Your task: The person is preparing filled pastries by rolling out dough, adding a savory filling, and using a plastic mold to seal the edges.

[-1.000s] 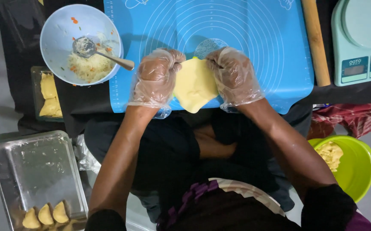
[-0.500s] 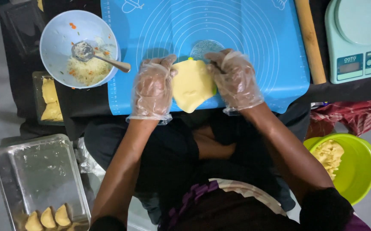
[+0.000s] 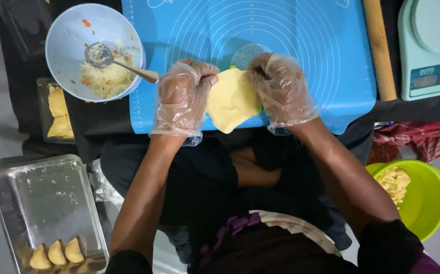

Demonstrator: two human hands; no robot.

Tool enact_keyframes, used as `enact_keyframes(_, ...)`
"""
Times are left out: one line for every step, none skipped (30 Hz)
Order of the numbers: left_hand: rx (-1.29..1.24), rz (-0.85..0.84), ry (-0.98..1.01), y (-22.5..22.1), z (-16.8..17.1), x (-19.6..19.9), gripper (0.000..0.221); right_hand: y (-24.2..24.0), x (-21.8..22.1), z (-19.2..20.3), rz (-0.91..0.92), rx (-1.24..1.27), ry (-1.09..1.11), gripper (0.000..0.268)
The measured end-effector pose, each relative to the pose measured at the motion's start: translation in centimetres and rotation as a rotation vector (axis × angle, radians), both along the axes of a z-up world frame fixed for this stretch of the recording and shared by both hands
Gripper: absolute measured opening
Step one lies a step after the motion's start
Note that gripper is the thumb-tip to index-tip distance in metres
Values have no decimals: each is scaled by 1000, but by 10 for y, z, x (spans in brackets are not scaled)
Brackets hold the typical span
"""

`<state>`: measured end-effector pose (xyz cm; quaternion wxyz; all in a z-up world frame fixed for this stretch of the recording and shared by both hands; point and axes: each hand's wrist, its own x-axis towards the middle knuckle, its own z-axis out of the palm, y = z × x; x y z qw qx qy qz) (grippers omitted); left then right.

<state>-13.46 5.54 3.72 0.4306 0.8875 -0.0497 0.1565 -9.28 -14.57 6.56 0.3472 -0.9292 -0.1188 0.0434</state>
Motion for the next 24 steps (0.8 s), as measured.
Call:
enact_keyframes(-31, 11, -7, -1, 1, 0, 11, 1, -1, 5, -27, 21, 45, 19)
enact_keyframes(-31, 11, -3, -2, -2, 1, 11, -3, 1, 0, -27, 21, 48, 19)
enact_keyframes(-41, 12, -2, -2, -4, 2, 11, -7, 3, -4, 28, 52, -7, 11)
enact_keyframes(-50, 12, -1, -2, -7, 4, 10, -10, 5, -8, 83, 84, -61, 6)
enact_keyframes(-50, 11, 1, -6, -2, 4, 10, -9, 3, -6, 82, 85, -59, 6)
enact_keyframes(-61, 20, -26, -9, 2, 3, 14, -8, 2, -3, 138, 147, -141, 3)
enact_keyframes(-73, 30, -51, -13, 6, 3, 18, -7, 1, -1, 195, 208, -222, 5)
enact_keyframes(-74, 29, -48, -14, 6, 4, 18, -7, 1, -3, 194, 207, -219, 5)
enact_keyframes(-59, 23, -88, -14, 6, 4, 19, -7, 2, -5, 183, 193, -217, 5)
enact_keyframes(-44, 16, -128, -15, 6, 4, 20, -7, 2, -7, 172, 180, -216, 6)
enact_keyframes(-44, 16, -128, -16, 4, 4, 20, -6, 2, -9, 172, 180, -216, 6)
enact_keyframes(-47, 16, -127, -17, 2, 3, 21, -5, 1, -10, 184, 195, -267, 6)
enact_keyframes(-51, 16, -125, -18, 1, 3, 22, -5, 1, -11, 196, 210, -317, 8)
enact_keyframes(-50, 16, -124, -18, 3, 1, 22, -5, 0, -11, 196, 211, -316, 8)
enact_keyframes(-26, 18, -128, -19, 6, 0, 20, -4, 0, -11, 206, 196, -350, 9)
enact_keyframes(-3, 21, -132, -20, 8, -1, 17, -4, -1, -10, 216, 181, -384, 10)
enact_keyframes(-3, 20, -132, -18, 3, 1, 17, -3, 0, -12, 216, 181, -384, 10)
enact_keyframes(-26, 23, -89, -15, -2, 2, 11, -2, 1, -14, 177, 151, -343, 9)
enact_keyframes(-49, 26, -47, -13, -7, 4, 6, -1, 2, -15, 139, 120, -304, 9)
enact_keyframes(-50, 26, -48, -14, -7, 4, 6, 0, 2, -18, 139, 119, -305, 9)
enact_keyframes(-66, 31, -47, -15, -7, 4, 6, 1, 3, -20, 82, 74, -246, 9)
enact_keyframes(-81, 35, -46, -16, -7, 4, 6, 3, 4, -23, 24, 29, -187, 8)
enact_keyframes(-81, 35, -48, -16, -4, 3, 6, 2, 4, -25, 24, 29, -189, 8)
enact_keyframes(-81, 42, -30, -16, 0, 2, 7, 2, 4, -27, -34, -16, -129, 8)
